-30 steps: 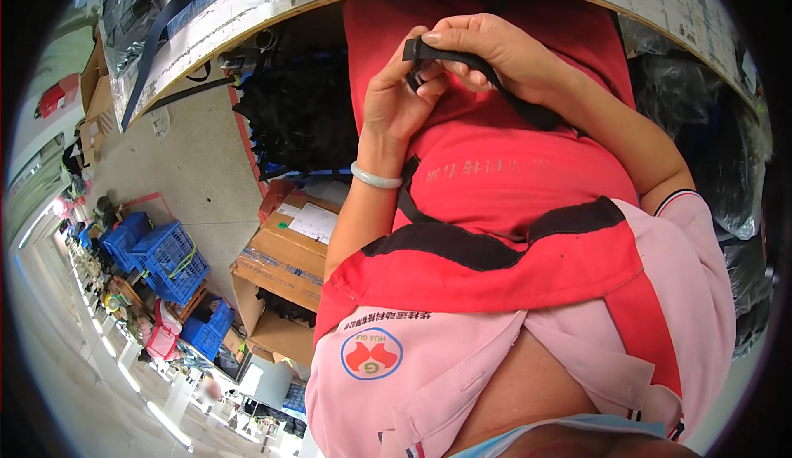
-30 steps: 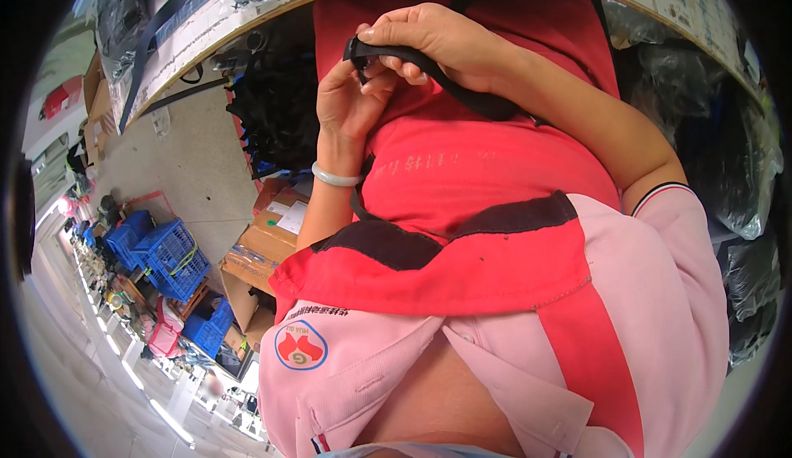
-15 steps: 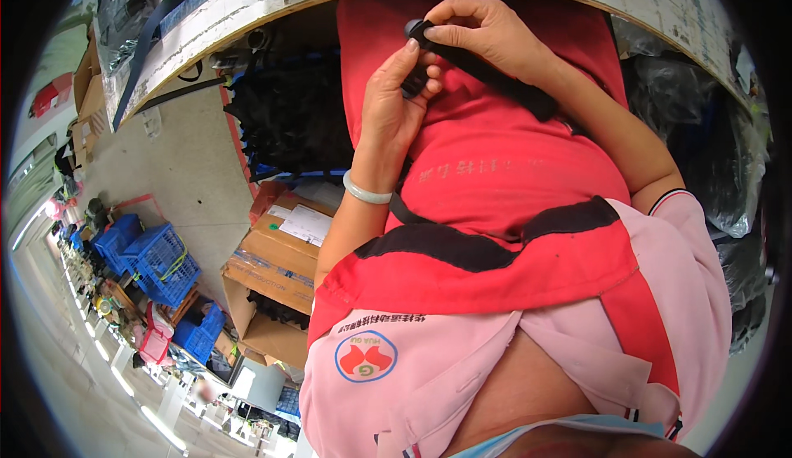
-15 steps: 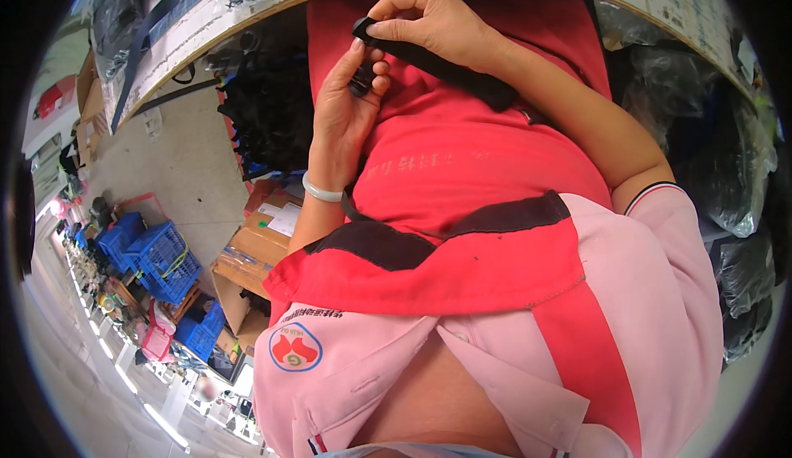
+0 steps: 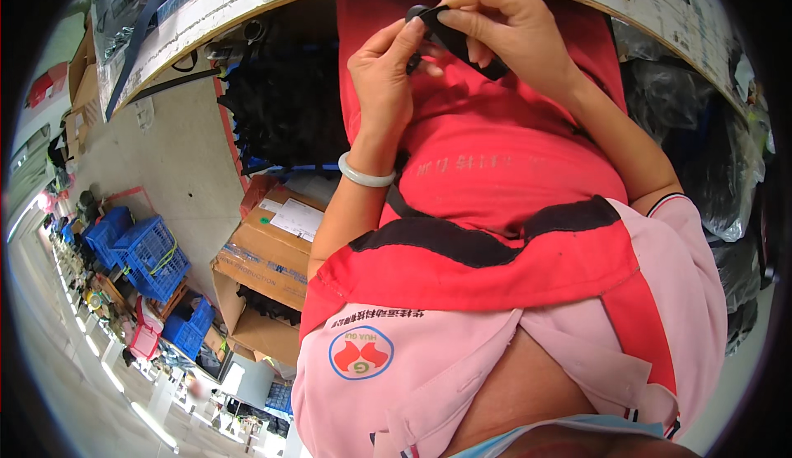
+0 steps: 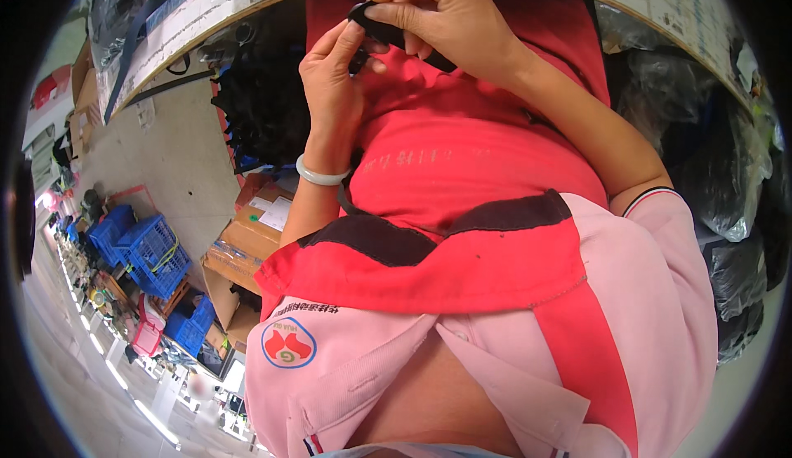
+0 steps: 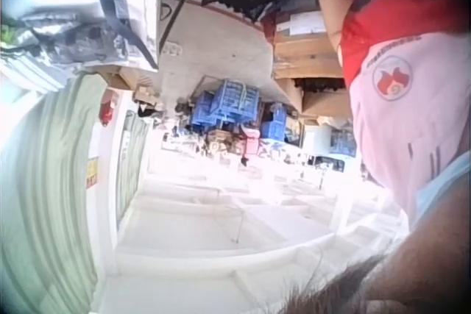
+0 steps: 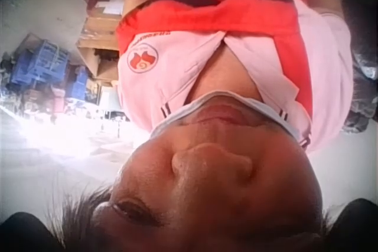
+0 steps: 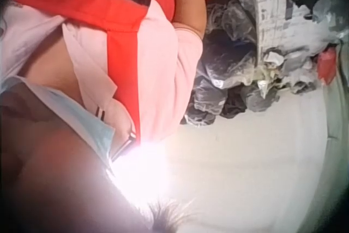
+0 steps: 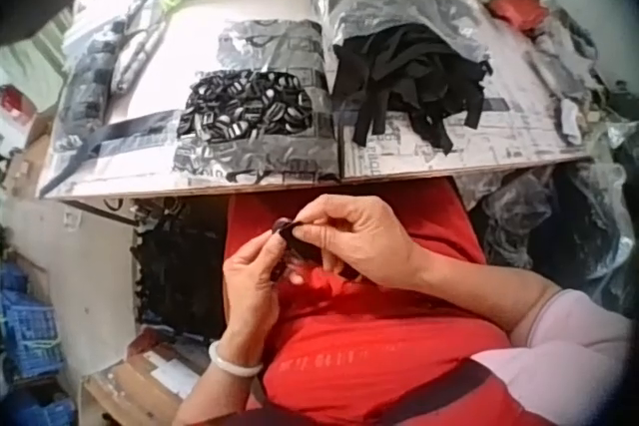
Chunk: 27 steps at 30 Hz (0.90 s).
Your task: The recorder is threading black plastic buckles onto black nylon straps as part of a manufacturing assembly process.
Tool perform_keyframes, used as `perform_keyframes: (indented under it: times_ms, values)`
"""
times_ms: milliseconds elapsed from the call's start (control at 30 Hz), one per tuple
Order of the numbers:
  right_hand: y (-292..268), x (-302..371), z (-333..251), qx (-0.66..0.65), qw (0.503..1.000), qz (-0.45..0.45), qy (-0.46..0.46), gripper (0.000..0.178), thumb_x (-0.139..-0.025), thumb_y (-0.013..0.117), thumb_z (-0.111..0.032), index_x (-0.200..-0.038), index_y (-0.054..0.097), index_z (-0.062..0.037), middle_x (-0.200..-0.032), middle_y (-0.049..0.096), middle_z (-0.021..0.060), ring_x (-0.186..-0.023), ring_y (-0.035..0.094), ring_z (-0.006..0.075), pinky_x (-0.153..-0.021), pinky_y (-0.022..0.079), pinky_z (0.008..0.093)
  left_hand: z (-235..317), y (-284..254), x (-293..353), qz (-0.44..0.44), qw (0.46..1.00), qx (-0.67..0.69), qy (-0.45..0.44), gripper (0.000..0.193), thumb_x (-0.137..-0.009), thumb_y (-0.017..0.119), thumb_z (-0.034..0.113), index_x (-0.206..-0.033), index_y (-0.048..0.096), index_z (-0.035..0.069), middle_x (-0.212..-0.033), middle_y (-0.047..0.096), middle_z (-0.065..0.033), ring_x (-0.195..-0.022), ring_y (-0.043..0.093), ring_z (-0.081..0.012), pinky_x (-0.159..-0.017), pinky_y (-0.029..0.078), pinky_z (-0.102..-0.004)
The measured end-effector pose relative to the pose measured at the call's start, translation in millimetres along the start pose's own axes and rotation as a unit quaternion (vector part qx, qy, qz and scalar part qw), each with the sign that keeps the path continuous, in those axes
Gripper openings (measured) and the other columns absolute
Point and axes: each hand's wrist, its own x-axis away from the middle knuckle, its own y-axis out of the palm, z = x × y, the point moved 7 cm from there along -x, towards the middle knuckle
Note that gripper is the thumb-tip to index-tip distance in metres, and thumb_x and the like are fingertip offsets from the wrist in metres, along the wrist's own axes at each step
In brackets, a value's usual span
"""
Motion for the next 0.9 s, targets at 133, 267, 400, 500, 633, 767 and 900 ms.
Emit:
perform_keyframes:
  times_ms: [133, 267, 400, 500, 633, 767, 900]
  values:
    - [-2.7, 2.2, 25.6, -0.016, 0.996, -0.025, 0.082, 0.018, -0.088, 0.065, -0.010, -0.098, 0.056, 0.0022, -0.069, 0.057, 0.0005, -0.055, 0.056, 0.0062, -0.047, 0.046, 0.0206, 4.0, 3.5, 4.7, 0.000, 0.997, -0.072, 0.032, 0.024, -0.090, 0.065, 0.012, -0.106, 0.066, -0.006, -0.082, 0.068, -0.0099, -0.063, 0.062, -0.0134, -0.048, 0.048, -0.0224]
    - [0.3, -1.3, 32.0, 0.017, 0.992, -0.042, 0.117, 0.018, -0.088, 0.065, -0.010, -0.098, 0.056, 0.0019, -0.069, 0.057, 0.0008, -0.055, 0.056, 0.0070, -0.047, 0.047, 0.0209, 1.5, 0.4, 3.6, 0.011, 0.997, -0.053, 0.054, 0.022, -0.089, 0.066, 0.010, -0.105, 0.066, -0.006, -0.081, 0.068, -0.0102, -0.061, 0.061, -0.0127, -0.047, 0.047, -0.0221]
    - [3.1, -5.9, 39.7, -0.100, 0.989, -0.002, 0.106, 0.025, -0.087, 0.069, -0.015, -0.100, 0.056, 0.0017, -0.072, 0.059, 0.0025, -0.054, 0.057, 0.0080, -0.047, 0.047, 0.0215, 10.1, 1.9, 3.7, -0.008, 0.978, -0.145, 0.151, 0.018, -0.088, 0.066, 0.004, -0.103, 0.067, -0.005, -0.080, 0.065, -0.0067, -0.058, 0.059, -0.0109, -0.048, 0.046, -0.0214]
    - [-4.8, -4.9, 40.2, -0.155, 0.977, 0.036, 0.139, 0.028, -0.088, 0.069, -0.026, -0.095, 0.058, -0.0011, -0.068, 0.059, 0.0017, -0.051, 0.056, 0.0076, -0.044, 0.043, 0.0197, 10.1, 3.4, 6.0, -0.024, 0.979, -0.140, 0.144, 0.015, -0.087, 0.066, 0.002, -0.101, 0.069, -0.003, -0.078, 0.062, -0.0043, -0.056, 0.056, -0.0083, -0.047, 0.044, -0.0198]
    - [0.7, 7.0, 79.0, -0.166, 0.930, -0.161, 0.286, 0.027, -0.092, 0.063, -0.034, -0.086, 0.056, -0.0083, -0.065, 0.050, -0.0038, -0.046, 0.047, 0.0040, -0.041, 0.038, 0.0176, -2.0, 2.4, 9.2, -0.073, 0.987, -0.133, 0.041, 0.014, -0.087, 0.065, 0.000, -0.101, 0.069, -0.003, -0.076, 0.062, -0.0030, -0.054, 0.055, -0.0067, -0.045, 0.040, -0.0189]
    - [12.1, 17.5, 79.9, -0.289, 0.889, -0.177, 0.309, 0.025, -0.092, 0.064, -0.031, -0.087, 0.056, -0.0083, -0.066, 0.050, -0.0042, -0.044, 0.045, 0.0027, -0.039, 0.035, 0.0161, -3.5, -4.1, 14.2, -0.101, 0.987, -0.119, -0.025, 0.016, -0.087, 0.065, 0.000, -0.102, 0.068, -0.003, -0.076, 0.062, -0.0028, -0.052, 0.053, -0.0071, -0.044, 0.038, -0.0194]
    - [17.5, 17.9, 75.2, -0.303, 0.880, -0.202, 0.304, 0.022, -0.092, 0.064, -0.026, -0.092, 0.059, -0.0052, -0.065, 0.052, -0.0034, -0.045, 0.048, 0.0028, -0.038, 0.033, 0.0158, -0.6, -6.3, 19.9, -0.122, 0.985, -0.111, -0.041, 0.015, -0.088, 0.064, 0.001, -0.102, 0.068, -0.004, -0.075, 0.061, -0.0031, -0.053, 0.052, -0.0068, -0.044, 0.038, -0.0193]
